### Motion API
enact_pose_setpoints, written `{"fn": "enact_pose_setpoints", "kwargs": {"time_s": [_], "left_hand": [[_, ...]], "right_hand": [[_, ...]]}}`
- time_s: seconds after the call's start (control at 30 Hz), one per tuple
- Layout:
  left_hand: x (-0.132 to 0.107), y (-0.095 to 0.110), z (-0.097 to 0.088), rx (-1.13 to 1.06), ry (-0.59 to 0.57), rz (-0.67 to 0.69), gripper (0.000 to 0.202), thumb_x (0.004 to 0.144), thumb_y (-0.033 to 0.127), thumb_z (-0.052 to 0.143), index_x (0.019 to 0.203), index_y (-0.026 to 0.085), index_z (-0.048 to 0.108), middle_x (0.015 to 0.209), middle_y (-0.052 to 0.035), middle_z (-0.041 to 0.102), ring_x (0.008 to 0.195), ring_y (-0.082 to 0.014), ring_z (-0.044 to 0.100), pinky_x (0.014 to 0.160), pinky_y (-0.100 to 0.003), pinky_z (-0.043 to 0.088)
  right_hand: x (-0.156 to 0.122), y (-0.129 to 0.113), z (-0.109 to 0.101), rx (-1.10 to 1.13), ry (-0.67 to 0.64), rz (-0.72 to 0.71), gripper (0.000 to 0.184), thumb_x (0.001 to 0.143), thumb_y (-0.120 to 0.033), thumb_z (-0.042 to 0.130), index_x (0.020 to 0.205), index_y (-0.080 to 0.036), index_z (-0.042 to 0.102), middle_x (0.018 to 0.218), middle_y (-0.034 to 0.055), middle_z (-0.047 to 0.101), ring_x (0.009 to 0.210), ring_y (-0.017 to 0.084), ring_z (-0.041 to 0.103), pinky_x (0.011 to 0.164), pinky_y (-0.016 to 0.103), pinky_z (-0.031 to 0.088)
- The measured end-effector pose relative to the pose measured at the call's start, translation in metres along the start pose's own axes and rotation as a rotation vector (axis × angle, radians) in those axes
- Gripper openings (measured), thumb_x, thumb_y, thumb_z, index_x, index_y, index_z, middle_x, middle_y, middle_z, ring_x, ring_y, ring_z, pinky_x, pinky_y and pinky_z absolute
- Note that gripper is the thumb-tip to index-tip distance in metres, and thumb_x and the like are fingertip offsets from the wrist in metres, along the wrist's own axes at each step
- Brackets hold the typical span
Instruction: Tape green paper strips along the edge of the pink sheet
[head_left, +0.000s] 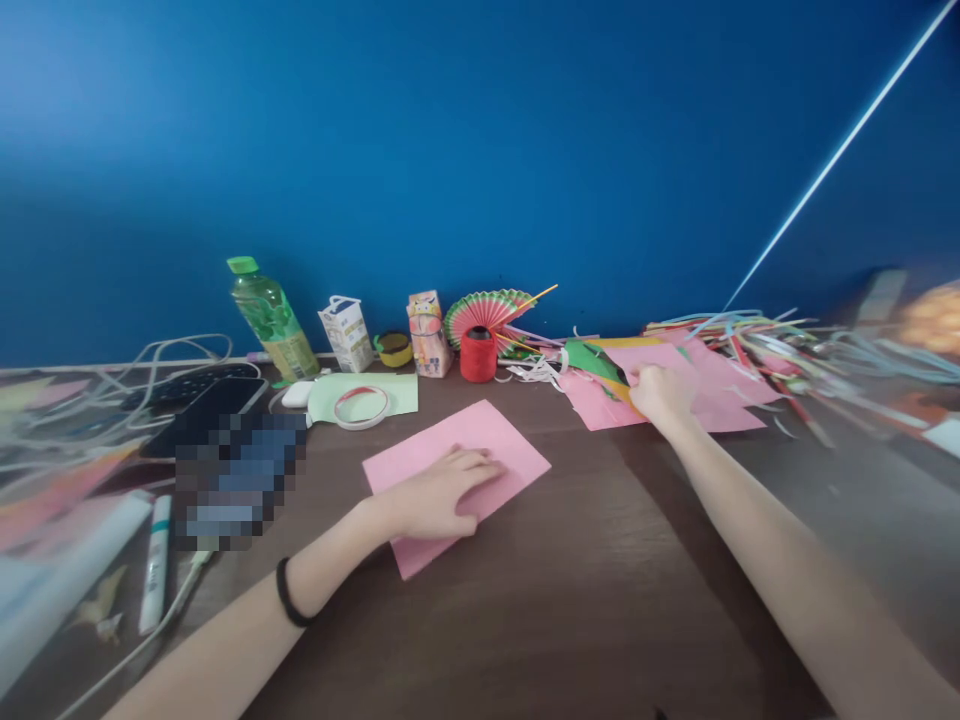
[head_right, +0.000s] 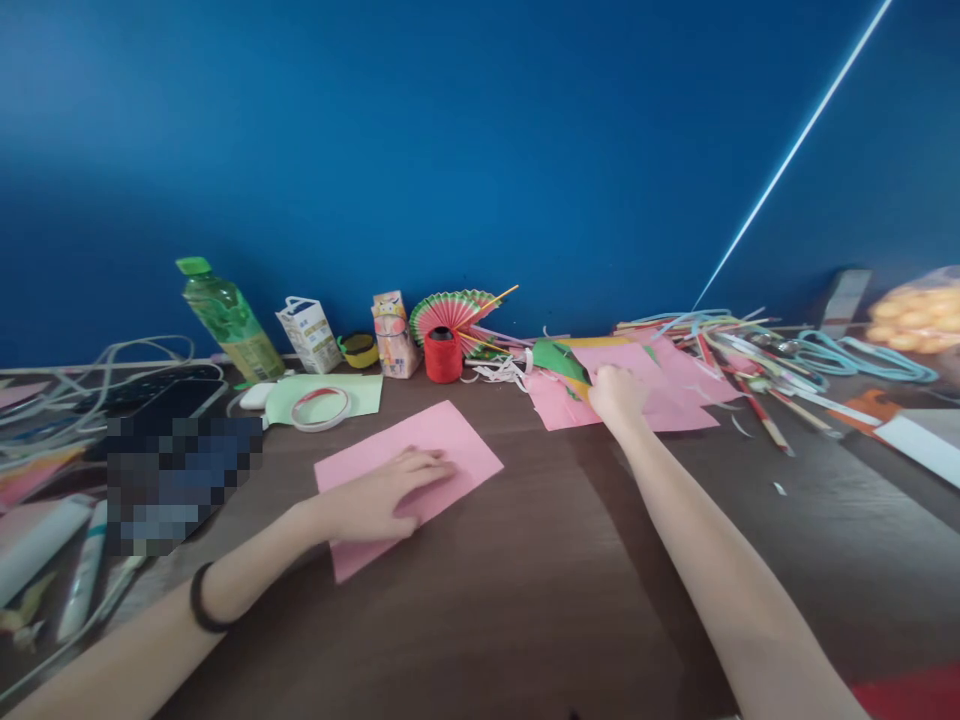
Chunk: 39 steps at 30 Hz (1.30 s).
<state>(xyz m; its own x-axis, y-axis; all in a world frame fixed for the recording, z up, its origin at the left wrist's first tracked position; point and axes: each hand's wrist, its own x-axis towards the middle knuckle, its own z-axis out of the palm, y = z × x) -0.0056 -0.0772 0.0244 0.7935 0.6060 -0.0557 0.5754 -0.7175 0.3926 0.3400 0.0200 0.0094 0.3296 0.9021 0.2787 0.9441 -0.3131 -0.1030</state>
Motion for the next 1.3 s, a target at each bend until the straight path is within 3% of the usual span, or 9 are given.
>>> {"fn": "enact_pose_setpoints", "kwargs": {"time_s": [0.17,0.3,0.63,0.77,0.93,1.03,1.2,1.3], "left_hand": [[0.004,0.010,0.007,-0.059,0.053,0.046,0.052,0.071,0.024,0.057,0.123,0.023,0.049,0.119,-0.0075,0.052,0.121,-0.0245,0.038,0.106,-0.041,0.025],[0.005,0.008,0.012,-0.061,0.076,0.072,0.051,0.072,0.020,0.055,0.122,0.021,0.050,0.113,-0.0078,0.053,0.118,-0.0227,0.040,0.107,-0.039,0.023],[0.004,0.003,0.017,-0.073,0.119,0.106,0.050,0.074,0.020,0.054,0.123,0.021,0.049,0.111,-0.0077,0.053,0.116,-0.0221,0.042,0.106,-0.038,0.026],[0.004,0.004,0.018,-0.083,0.126,0.098,0.049,0.074,0.019,0.054,0.123,0.021,0.049,0.111,-0.0073,0.052,0.115,-0.0218,0.042,0.106,-0.037,0.026],[0.005,0.004,0.017,-0.132,0.126,0.097,0.048,0.073,0.018,0.053,0.121,0.021,0.051,0.112,-0.0079,0.053,0.115,-0.0226,0.042,0.103,-0.038,0.028],[0.006,0.001,0.016,-0.225,0.148,0.086,0.044,0.075,0.018,0.052,0.119,0.021,0.054,0.115,-0.0085,0.054,0.116,-0.0220,0.043,0.102,-0.038,0.030],[0.010,-0.009,0.020,-0.548,0.249,-0.009,0.032,0.080,0.020,0.048,0.110,0.018,0.058,0.110,-0.0085,0.060,0.101,-0.0205,0.055,0.095,-0.039,0.037],[0.015,-0.016,0.023,-0.794,0.398,-0.107,0.028,0.081,0.025,0.050,0.107,0.018,0.058,0.100,-0.0076,0.063,0.093,-0.0193,0.058,0.090,-0.037,0.041]], "right_hand": [[-0.002,-0.016,0.013,0.038,0.122,-0.243,0.034,0.079,-0.015,0.041,0.109,-0.013,0.056,0.111,0.0134,0.061,0.102,0.026,0.052,0.079,0.035,0.037],[0.001,-0.034,0.020,0.064,0.060,-0.307,0.033,0.083,-0.016,0.037,0.111,-0.013,0.055,0.113,0.0138,0.059,0.103,0.025,0.051,0.080,0.035,0.037],[0.019,-0.060,0.027,0.103,0.033,-0.245,0.027,0.080,-0.015,0.040,0.082,-0.009,0.066,0.097,0.0207,0.061,0.097,0.030,0.053,0.075,0.038,0.037],[0.020,-0.058,0.024,0.185,0.098,-0.166,0.030,0.082,-0.017,0.036,0.083,-0.008,0.065,0.092,0.0198,0.061,0.087,0.028,0.056,0.070,0.036,0.038],[0.030,-0.051,0.015,0.315,0.252,-0.060,0.033,0.083,-0.016,0.029,0.094,-0.009,0.060,0.096,0.0168,0.059,0.085,0.023,0.056,0.071,0.033,0.040],[0.034,-0.051,0.007,0.515,0.431,-0.032,0.027,0.082,-0.017,0.033,0.091,-0.011,0.058,0.090,0.0139,0.060,0.084,0.022,0.056,0.076,0.033,0.041],[0.018,-0.065,-0.022,0.870,0.714,-0.190,0.019,0.082,-0.025,0.038,0.082,-0.017,0.055,0.083,0.0088,0.060,0.080,0.019,0.056,0.076,0.032,0.043],[0.000,-0.079,-0.047,0.992,0.696,-0.248,0.019,0.083,-0.029,0.040,0.083,-0.017,0.054,0.082,0.0069,0.059,0.078,0.018,0.056,0.072,0.032,0.043]]}}
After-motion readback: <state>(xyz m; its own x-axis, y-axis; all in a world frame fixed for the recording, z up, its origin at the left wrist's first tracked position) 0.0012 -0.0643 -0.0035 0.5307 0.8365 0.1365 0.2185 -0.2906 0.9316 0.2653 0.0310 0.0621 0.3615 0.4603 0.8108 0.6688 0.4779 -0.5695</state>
